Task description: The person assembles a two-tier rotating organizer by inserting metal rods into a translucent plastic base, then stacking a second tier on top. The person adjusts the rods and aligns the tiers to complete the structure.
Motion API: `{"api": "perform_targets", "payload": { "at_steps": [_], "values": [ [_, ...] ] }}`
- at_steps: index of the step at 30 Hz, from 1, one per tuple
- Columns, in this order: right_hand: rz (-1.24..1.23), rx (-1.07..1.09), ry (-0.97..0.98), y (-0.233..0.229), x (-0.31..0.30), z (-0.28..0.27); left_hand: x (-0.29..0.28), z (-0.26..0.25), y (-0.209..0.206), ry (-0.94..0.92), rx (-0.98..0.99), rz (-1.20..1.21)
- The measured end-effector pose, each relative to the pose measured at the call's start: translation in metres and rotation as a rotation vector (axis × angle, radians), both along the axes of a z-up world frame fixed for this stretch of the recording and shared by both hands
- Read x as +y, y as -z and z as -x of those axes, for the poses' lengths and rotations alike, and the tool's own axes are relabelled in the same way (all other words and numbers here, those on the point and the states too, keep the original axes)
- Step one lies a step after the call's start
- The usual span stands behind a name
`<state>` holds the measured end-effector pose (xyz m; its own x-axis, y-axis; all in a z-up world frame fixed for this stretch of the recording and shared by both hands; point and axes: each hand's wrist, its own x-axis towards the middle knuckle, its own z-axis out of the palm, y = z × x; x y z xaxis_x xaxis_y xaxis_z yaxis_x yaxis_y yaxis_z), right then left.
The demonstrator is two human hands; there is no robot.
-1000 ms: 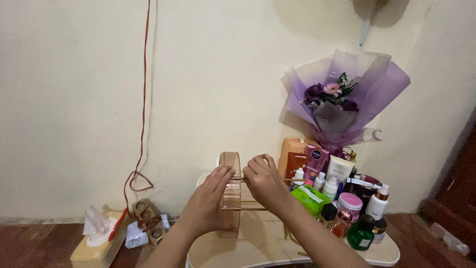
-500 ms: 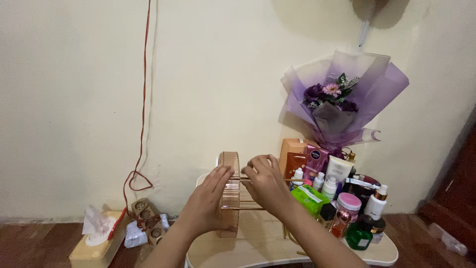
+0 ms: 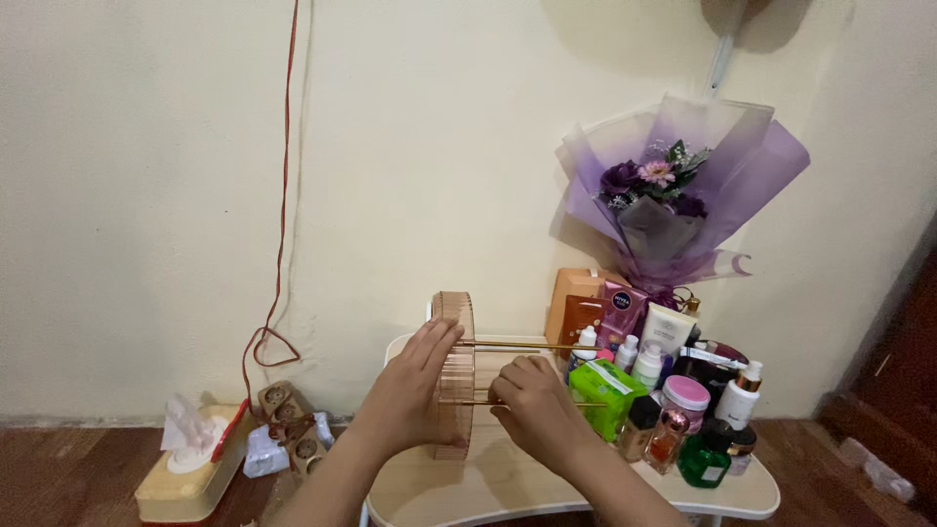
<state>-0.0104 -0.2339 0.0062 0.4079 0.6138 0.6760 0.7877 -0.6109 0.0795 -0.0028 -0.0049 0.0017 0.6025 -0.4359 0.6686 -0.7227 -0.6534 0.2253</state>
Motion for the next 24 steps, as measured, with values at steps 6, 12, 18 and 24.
{"api": "perform_targets", "payload": {
  "at_steps": [6, 12, 18, 24],
  "values": [
    [0.030, -0.097, -0.103, 0.007, -0.002, -0.011, -0.001, 0.000, 0.000, -0.001, -0.014, 0.024],
    [0.128, -0.081, -0.069, -0.003, 0.004, -0.004, 0.002, -0.001, -0.001, -0.023, -0.010, -0.010],
    [-0.106, -0.220, 0.077, -0.003, -0.004, 0.011, 0.000, -0.001, 0.000, -0.021, -0.004, 0.022],
    [-0.979, -0.194, 0.533, 0.071, -0.039, -0.001, -0.005, 0.002, 0.005, -0.042, -0.037, 0.065]
  ]
}}
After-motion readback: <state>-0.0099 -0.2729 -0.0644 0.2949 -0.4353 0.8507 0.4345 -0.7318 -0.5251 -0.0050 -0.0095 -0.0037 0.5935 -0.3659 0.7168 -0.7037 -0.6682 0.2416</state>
